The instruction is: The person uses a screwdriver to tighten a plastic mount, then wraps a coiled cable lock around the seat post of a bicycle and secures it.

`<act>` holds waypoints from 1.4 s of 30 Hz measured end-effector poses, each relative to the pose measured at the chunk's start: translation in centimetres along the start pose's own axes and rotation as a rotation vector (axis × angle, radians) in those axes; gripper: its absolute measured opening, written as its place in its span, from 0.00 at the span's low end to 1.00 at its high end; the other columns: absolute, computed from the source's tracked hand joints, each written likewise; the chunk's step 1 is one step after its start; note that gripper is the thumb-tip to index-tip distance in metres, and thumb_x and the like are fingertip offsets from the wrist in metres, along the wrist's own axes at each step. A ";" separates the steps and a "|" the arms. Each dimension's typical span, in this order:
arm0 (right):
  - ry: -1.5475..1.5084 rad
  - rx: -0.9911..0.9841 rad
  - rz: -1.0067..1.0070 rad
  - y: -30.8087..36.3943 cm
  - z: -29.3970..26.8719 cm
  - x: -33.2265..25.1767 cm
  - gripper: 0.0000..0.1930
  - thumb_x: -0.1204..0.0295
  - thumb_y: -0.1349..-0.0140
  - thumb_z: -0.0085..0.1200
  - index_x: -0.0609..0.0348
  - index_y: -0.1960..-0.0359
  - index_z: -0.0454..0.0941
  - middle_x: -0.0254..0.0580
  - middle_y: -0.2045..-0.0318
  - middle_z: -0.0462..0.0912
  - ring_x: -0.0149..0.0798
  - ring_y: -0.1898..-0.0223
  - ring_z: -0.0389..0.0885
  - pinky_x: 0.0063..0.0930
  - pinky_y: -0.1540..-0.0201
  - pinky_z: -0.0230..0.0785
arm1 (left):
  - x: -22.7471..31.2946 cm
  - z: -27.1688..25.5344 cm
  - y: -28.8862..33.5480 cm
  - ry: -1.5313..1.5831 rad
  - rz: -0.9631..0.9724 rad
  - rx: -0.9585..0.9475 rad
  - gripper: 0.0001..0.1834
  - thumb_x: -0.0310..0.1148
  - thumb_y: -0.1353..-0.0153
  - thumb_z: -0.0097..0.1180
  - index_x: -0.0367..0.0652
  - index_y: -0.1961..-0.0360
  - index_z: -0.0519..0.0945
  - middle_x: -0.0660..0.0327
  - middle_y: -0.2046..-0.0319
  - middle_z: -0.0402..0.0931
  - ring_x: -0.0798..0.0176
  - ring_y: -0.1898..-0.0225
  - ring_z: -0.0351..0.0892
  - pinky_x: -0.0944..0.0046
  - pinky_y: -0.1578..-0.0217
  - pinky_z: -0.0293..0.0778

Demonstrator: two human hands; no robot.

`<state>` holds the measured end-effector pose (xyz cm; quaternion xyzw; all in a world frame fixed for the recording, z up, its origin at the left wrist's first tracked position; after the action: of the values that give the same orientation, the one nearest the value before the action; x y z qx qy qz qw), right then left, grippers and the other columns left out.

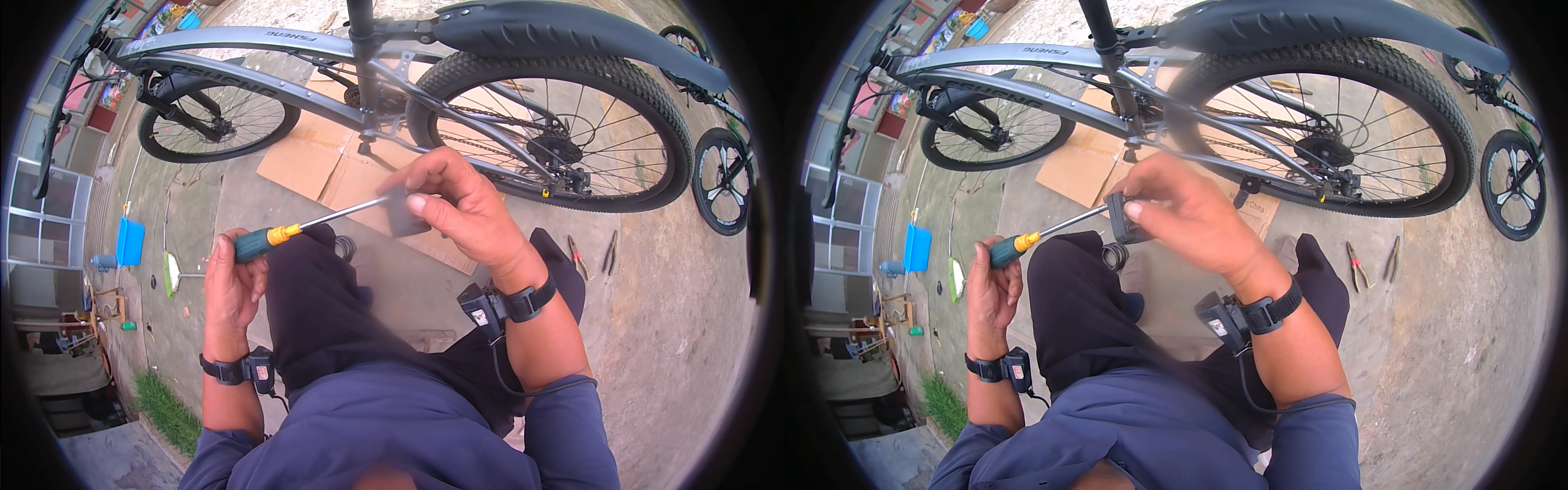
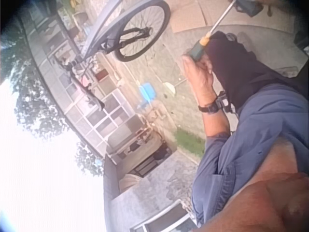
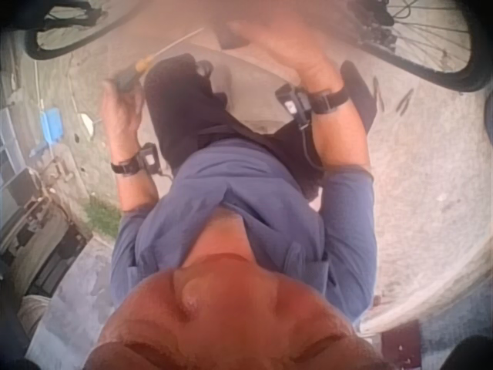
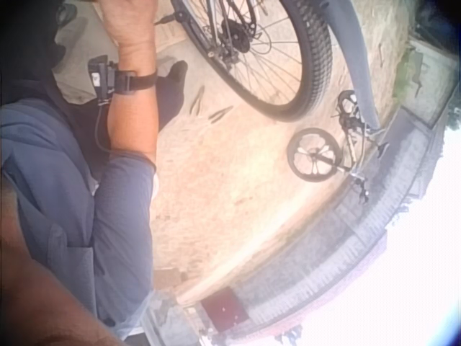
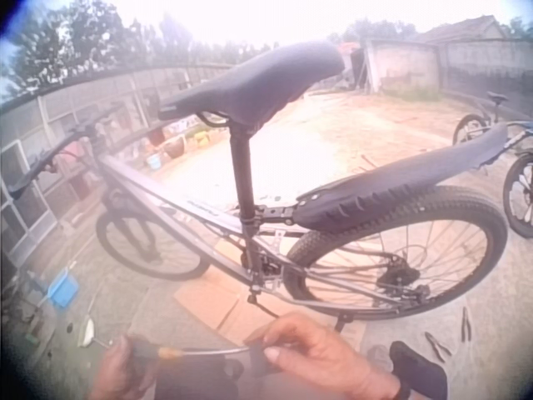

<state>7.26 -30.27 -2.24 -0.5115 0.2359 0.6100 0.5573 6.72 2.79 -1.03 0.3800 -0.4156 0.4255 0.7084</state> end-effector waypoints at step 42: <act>-0.129 0.054 -0.019 -0.2 -1.2 0.9 0.07 0.74 0.31 0.50 0.51 0.55 0.67 0.49 0.51 0.81 0.40 0.51 0.82 0.34 0.48 0.73 | 3.9 1.7 0.6 -0.223 0.199 0.079 0.23 0.36 0.36 0.62 0.41 0.45 0.68 0.53 0.55 0.74 0.64 0.64 0.77 0.71 0.69 0.73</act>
<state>8.00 -30.90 -3.45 -0.4582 0.2113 0.6297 0.5907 6.86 2.61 3.28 0.4091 -0.5103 0.4648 0.5968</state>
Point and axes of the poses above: each hand's wrist, its own y-axis away from the middle knuckle, its own z-axis out of the palm, x = y × z, the point moved 5 cm from there along -y, towards the middle knuckle
